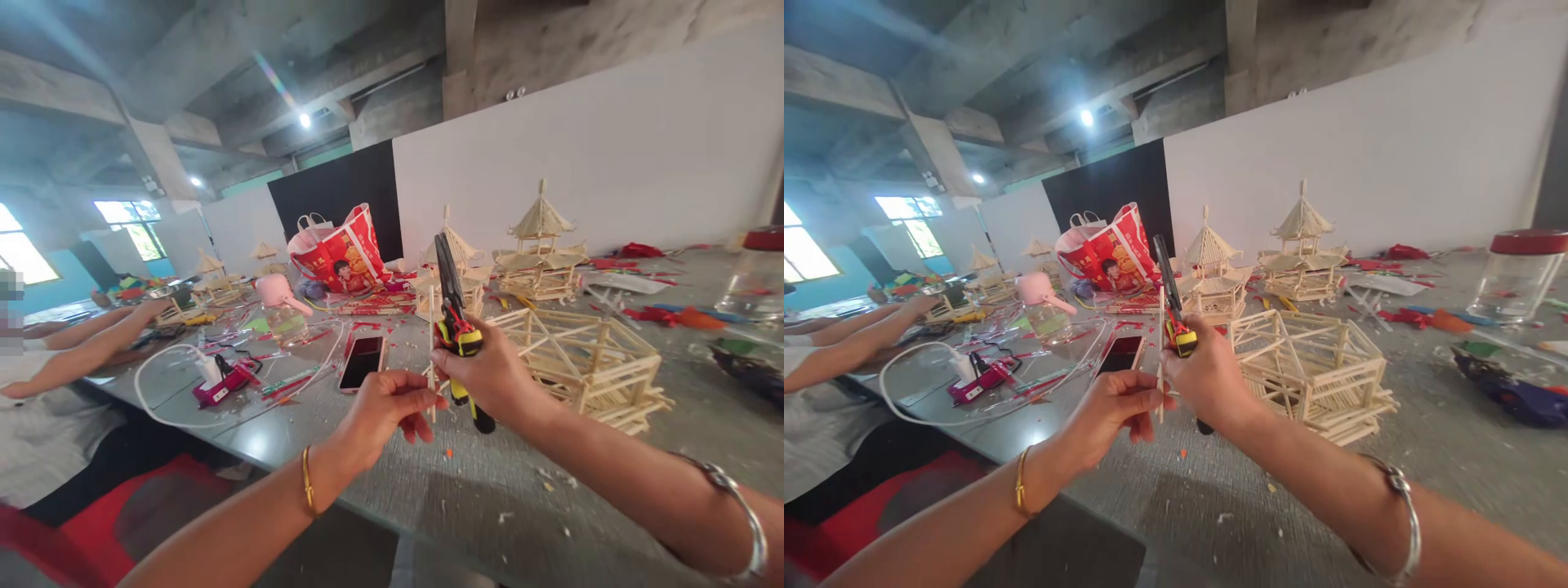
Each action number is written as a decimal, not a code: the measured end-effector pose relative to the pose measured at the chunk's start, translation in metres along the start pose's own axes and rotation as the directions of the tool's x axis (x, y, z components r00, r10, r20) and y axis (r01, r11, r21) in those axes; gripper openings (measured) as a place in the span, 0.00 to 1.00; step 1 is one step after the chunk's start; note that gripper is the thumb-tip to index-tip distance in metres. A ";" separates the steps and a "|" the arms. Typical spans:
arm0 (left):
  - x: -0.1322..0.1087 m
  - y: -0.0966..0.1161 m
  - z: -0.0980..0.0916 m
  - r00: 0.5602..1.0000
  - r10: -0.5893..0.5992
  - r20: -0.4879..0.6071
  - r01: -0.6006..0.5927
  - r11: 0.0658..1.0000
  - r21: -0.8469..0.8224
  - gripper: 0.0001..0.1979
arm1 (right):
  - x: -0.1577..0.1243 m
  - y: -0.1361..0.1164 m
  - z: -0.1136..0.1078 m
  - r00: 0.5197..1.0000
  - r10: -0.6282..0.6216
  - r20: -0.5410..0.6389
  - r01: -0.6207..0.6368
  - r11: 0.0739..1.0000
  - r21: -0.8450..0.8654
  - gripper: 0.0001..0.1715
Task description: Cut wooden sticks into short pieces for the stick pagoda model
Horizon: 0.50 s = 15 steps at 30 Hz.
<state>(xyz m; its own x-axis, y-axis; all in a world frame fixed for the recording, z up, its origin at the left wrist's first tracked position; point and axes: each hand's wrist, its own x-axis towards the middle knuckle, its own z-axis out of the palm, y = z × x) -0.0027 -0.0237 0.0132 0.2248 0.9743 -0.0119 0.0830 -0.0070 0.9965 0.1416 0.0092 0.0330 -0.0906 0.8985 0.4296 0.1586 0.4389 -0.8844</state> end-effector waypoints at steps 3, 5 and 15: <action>0.006 -0.001 -0.003 1.000 -0.008 0.021 0.008 1.000 0.021 0.11 | -0.001 0.006 0.001 1.000 0.009 -0.012 -0.009 1.000 -0.002 0.10; 0.008 -0.001 -0.004 1.000 -0.022 0.013 0.022 0.999 0.026 0.11 | -0.002 0.010 0.001 1.000 0.012 -0.016 -0.012 1.000 0.010 0.10; 0.011 -0.007 -0.006 0.995 -0.101 -0.002 0.101 0.994 0.033 0.09 | 0.000 0.022 -0.001 0.999 0.037 -0.023 -0.036 0.999 0.022 0.08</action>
<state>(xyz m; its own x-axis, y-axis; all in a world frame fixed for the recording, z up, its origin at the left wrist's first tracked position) -0.0072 -0.0118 0.0063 0.2134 0.9705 -0.1122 0.1376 0.0839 0.9869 0.1457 0.0186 0.0136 -0.0623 0.9141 0.4007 0.1397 0.4055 -0.9034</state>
